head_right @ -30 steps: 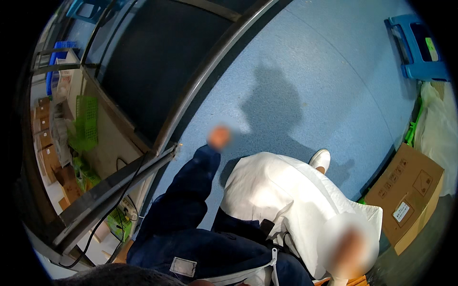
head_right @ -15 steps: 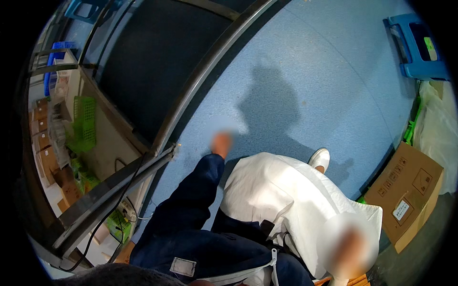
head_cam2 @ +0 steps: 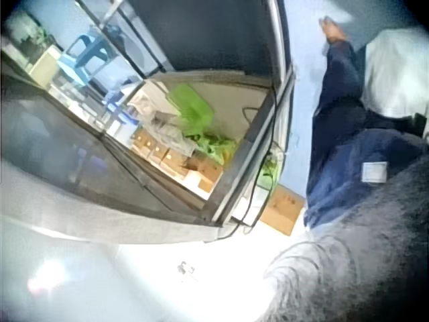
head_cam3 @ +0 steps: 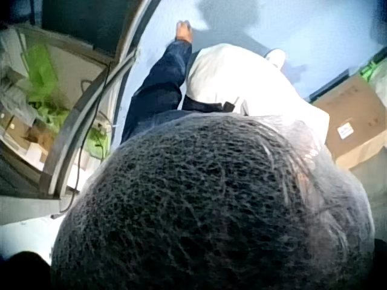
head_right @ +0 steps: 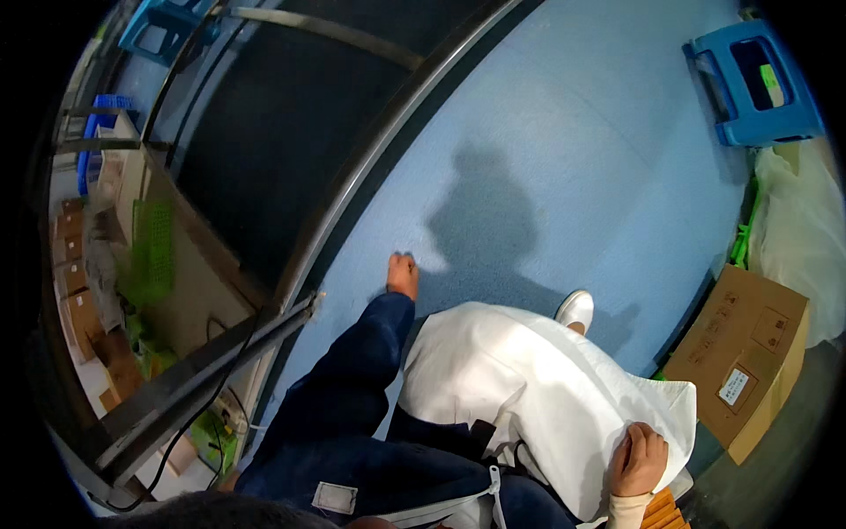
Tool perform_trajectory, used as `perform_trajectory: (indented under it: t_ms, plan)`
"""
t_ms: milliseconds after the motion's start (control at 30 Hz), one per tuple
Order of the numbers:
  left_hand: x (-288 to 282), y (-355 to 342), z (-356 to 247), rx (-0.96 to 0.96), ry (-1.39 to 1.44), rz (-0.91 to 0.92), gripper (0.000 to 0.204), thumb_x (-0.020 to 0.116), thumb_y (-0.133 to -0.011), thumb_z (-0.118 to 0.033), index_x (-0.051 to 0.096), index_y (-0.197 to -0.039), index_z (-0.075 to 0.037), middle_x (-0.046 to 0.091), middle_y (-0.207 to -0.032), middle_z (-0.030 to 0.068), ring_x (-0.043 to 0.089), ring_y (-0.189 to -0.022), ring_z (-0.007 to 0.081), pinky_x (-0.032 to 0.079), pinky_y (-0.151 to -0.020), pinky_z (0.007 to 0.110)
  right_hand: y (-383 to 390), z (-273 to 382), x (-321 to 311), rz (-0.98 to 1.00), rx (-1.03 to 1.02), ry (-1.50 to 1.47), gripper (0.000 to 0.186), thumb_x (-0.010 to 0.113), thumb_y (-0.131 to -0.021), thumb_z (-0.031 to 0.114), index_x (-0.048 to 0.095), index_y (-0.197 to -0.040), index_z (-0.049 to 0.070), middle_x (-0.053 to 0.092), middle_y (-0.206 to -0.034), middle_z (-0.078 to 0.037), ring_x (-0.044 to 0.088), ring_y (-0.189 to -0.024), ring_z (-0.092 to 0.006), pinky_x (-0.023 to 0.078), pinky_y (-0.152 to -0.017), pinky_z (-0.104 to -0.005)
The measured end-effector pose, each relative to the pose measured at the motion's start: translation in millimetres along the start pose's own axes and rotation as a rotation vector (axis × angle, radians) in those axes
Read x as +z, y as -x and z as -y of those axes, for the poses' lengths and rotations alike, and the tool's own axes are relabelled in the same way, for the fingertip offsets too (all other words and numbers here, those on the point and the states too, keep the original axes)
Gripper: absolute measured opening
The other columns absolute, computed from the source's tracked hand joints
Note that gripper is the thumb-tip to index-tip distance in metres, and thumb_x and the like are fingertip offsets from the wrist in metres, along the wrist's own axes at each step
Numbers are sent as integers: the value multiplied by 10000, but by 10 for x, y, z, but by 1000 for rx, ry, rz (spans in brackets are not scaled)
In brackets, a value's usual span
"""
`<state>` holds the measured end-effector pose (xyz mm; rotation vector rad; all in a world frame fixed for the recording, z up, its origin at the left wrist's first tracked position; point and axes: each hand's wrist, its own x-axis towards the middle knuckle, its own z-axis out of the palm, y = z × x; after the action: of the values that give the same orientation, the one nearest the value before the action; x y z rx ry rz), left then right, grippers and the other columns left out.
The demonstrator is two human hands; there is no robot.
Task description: The person places vacuum-sealed packages of food onto a metal table and arranges them. They then pick up a stack of cardboard boxes and walk towards a door, exiting the room while carrying the boxes.
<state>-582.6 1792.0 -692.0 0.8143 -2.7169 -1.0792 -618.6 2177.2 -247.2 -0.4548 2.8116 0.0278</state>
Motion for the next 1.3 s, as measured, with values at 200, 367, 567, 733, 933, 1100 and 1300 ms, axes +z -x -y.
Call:
perform_trajectory:
  t_ms: [200,367,567,733,933,1100,1300]
  plan:
    - [122,32,88,145,-235,109,196,481,-738,-18,495,-933,-15,486,-914,211,499,-845,388,433,-739,435,64,-139,-235,-174,29,-147,186,505,-667,-15,540,-850,-7,555,-880,-173,511,-771,-327,406,-694,-389]
    - [54,5,119,100,-16,122,106,545,-707,-1,442,-716,-28,496,-670,134,510,-644,281,412,-564,361,34,-369,-252,-311,-20,-147,181,523,-619,0,536,-799,4,544,-841,-168,504,-733,-314,396,-663,-382]
    - [-780,-487,-1268,-352,1273,612,58,488,-790,0,476,-752,-41,442,-685,35,363,-507,99,316,-446,209,-363,-519,-214,-398,-333,-247,166,561,-548,19,546,-711,43,555,-692,-99,513,-615,-264,380,-602,-357]
    - [-1656,-568,-2652,-595,1965,804,95,443,-810,-75,432,-720,-46,368,-652,20,322,-496,90,291,-431,201,-985,-588,-327,-280,-544,-433,148,587,-538,48,565,-685,49,576,-682,-103,542,-620,-274,410,-606,-373]
    - [-2290,-405,-4280,-729,1940,1019,84,428,-872,-127,444,-838,-52,343,-606,-8,323,-473,58,262,-367,167,-1346,-586,-278,-108,-509,-530,87,567,-605,105,605,-658,49,587,-655,-122,557,-625,-304,430,-609,-409]
    - [-3143,-351,-5342,-740,1919,731,127,449,-895,-159,483,-862,-41,403,-638,-11,376,-500,59,299,-397,165,-1318,-622,-377,122,-374,-518,111,539,-673,124,621,-694,53,606,-732,-131,564,-684,-315,442,-651,-416]
    - [-4809,-1148,-5797,-450,1949,11,112,501,-842,-78,505,-738,-37,523,-698,49,519,-664,141,446,-599,257,-920,-826,-343,230,-136,-639,156,535,-723,186,645,-760,82,615,-792,-130,577,-797,-309,453,-753,-393]
